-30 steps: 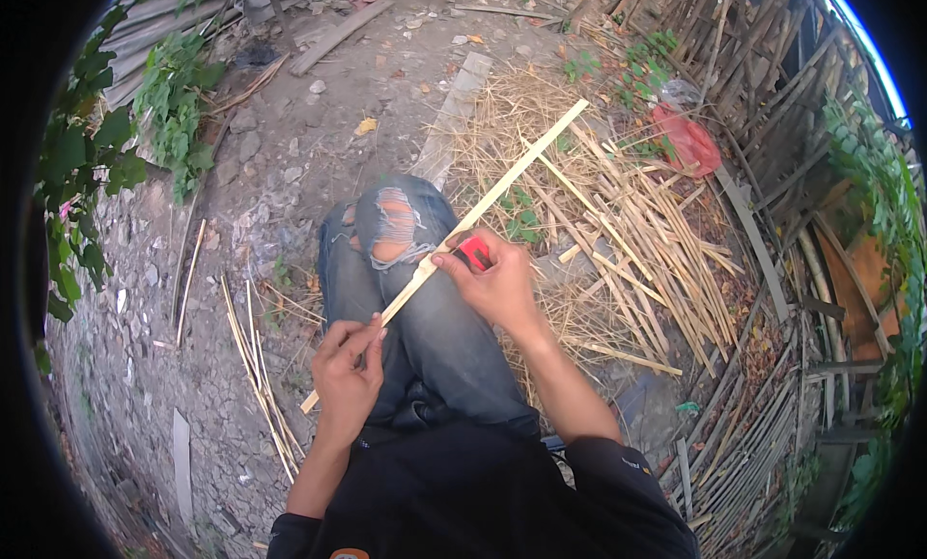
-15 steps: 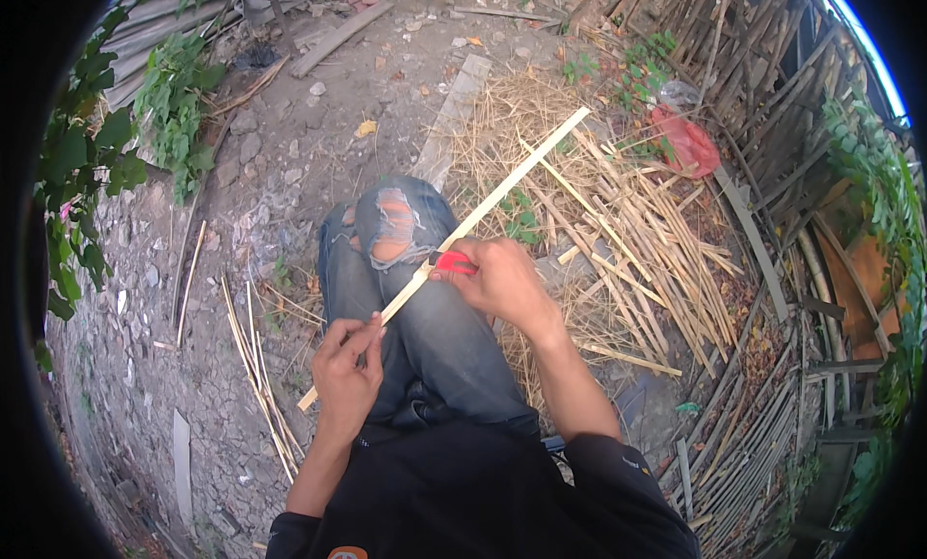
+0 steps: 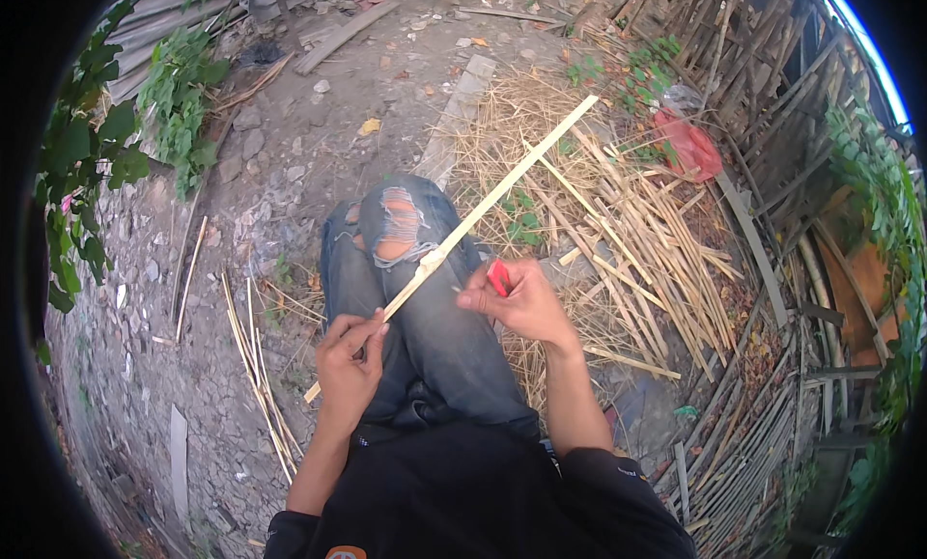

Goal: The person sits on the ground and uses a red utility knife to shave and smooth a long, thin bamboo stick. They hold the stick with their left hand and scrape along its length with the knife in their right hand, occasionally rotating the stick to work on different sides.

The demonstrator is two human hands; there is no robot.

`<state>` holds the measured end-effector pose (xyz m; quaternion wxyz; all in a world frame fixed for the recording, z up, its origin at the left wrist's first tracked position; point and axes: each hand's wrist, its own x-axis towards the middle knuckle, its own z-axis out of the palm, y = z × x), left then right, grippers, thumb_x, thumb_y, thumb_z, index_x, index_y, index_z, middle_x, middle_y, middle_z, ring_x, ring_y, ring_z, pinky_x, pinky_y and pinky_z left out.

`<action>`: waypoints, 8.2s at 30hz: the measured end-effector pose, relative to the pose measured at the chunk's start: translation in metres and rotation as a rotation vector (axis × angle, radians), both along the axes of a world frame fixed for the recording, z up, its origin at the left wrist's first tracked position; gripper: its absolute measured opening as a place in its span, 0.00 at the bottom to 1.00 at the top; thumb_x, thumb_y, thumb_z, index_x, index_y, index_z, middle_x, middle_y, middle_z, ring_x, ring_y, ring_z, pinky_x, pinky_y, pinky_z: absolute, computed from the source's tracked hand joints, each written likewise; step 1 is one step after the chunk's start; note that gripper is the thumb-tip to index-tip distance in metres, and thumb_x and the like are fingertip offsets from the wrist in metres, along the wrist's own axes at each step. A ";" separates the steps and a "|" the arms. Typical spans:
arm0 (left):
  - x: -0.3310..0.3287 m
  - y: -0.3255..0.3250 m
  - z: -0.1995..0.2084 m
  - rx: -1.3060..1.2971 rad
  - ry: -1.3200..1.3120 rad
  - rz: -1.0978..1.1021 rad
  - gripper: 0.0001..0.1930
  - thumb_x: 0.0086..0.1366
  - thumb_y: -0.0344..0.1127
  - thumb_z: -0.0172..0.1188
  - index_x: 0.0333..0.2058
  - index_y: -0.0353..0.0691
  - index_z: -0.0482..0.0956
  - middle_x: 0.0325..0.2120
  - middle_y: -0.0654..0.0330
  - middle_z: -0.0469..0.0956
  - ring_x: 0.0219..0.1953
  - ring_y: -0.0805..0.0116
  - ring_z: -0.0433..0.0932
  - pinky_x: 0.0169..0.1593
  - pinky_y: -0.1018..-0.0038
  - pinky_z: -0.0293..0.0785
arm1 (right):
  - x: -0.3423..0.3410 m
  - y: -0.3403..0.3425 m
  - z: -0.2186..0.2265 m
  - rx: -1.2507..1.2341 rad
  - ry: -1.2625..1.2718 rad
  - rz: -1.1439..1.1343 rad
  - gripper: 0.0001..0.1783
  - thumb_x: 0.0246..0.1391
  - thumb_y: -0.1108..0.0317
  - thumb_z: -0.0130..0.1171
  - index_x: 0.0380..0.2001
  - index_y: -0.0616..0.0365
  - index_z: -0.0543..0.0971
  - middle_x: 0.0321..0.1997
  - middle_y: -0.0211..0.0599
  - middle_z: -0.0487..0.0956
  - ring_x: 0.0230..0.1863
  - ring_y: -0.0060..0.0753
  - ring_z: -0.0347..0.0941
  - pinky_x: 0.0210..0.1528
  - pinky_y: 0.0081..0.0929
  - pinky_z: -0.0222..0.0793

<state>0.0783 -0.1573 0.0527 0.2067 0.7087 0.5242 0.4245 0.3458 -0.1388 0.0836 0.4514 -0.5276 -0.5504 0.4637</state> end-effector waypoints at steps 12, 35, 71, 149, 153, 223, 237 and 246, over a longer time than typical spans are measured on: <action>0.003 -0.004 0.001 0.084 0.068 0.024 0.09 0.62 0.27 0.73 0.41 0.42 0.90 0.30 0.60 0.80 0.21 0.62 0.80 0.25 0.65 0.71 | -0.022 0.017 -0.028 0.098 -0.493 -0.363 0.24 0.75 0.51 0.51 0.42 0.63 0.84 0.20 0.57 0.78 0.24 0.61 0.78 0.29 0.48 0.69; 0.005 -0.002 -0.003 0.000 -0.022 0.010 0.06 0.63 0.26 0.72 0.39 0.40 0.90 0.30 0.58 0.82 0.18 0.65 0.77 0.22 0.68 0.68 | -0.019 0.024 -0.045 0.108 -0.339 -0.095 0.27 0.74 0.47 0.53 0.37 0.63 0.84 0.17 0.41 0.70 0.20 0.27 0.64 0.25 0.34 0.62; 0.003 -0.003 0.008 0.049 0.108 0.069 0.10 0.59 0.28 0.75 0.41 0.39 0.90 0.25 0.61 0.76 0.18 0.66 0.75 0.23 0.67 0.69 | -0.002 0.033 -0.003 0.002 -0.567 -0.411 0.30 0.75 0.45 0.50 0.44 0.63 0.85 0.20 0.53 0.78 0.23 0.55 0.78 0.31 0.45 0.71; 0.004 -0.003 0.029 0.043 0.232 0.087 0.08 0.57 0.25 0.73 0.36 0.43 0.91 0.24 0.59 0.77 0.20 0.58 0.76 0.25 0.64 0.68 | 0.014 0.031 -0.005 0.011 -0.150 0.178 0.12 0.57 0.72 0.74 0.23 0.62 0.82 0.14 0.23 0.68 0.19 0.16 0.58 0.23 0.26 0.51; 0.009 0.000 0.025 0.035 0.182 0.065 0.08 0.57 0.25 0.73 0.36 0.42 0.90 0.24 0.58 0.77 0.19 0.58 0.76 0.25 0.65 0.68 | 0.013 0.034 -0.023 0.079 0.019 0.444 0.10 0.55 0.71 0.76 0.25 0.63 0.85 0.15 0.27 0.73 0.19 0.17 0.63 0.23 0.27 0.53; -0.006 -0.006 0.041 -0.026 0.247 0.028 0.10 0.62 0.31 0.72 0.42 0.37 0.90 0.21 0.55 0.78 0.18 0.57 0.76 0.25 0.64 0.69 | -0.008 -0.001 0.004 0.078 -0.645 0.016 0.25 0.70 0.46 0.56 0.40 0.62 0.81 0.21 0.55 0.78 0.27 0.61 0.80 0.31 0.51 0.70; -0.063 -0.019 0.042 0.032 0.267 -0.027 0.11 0.61 0.24 0.71 0.43 0.36 0.90 0.26 0.53 0.84 0.18 0.65 0.76 0.23 0.70 0.67 | 0.081 0.046 -0.036 -0.123 -0.502 -0.410 0.29 0.70 0.44 0.55 0.41 0.64 0.83 0.20 0.43 0.76 0.25 0.39 0.73 0.34 0.41 0.66; -0.087 -0.030 0.044 -0.043 0.294 0.018 0.08 0.59 0.25 0.72 0.38 0.37 0.89 0.27 0.53 0.86 0.24 0.57 0.84 0.29 0.67 0.77 | 0.113 0.031 -0.054 0.053 -0.329 -0.557 0.25 0.73 0.50 0.55 0.31 0.63 0.78 0.16 0.24 0.66 0.20 0.18 0.55 0.23 0.28 0.52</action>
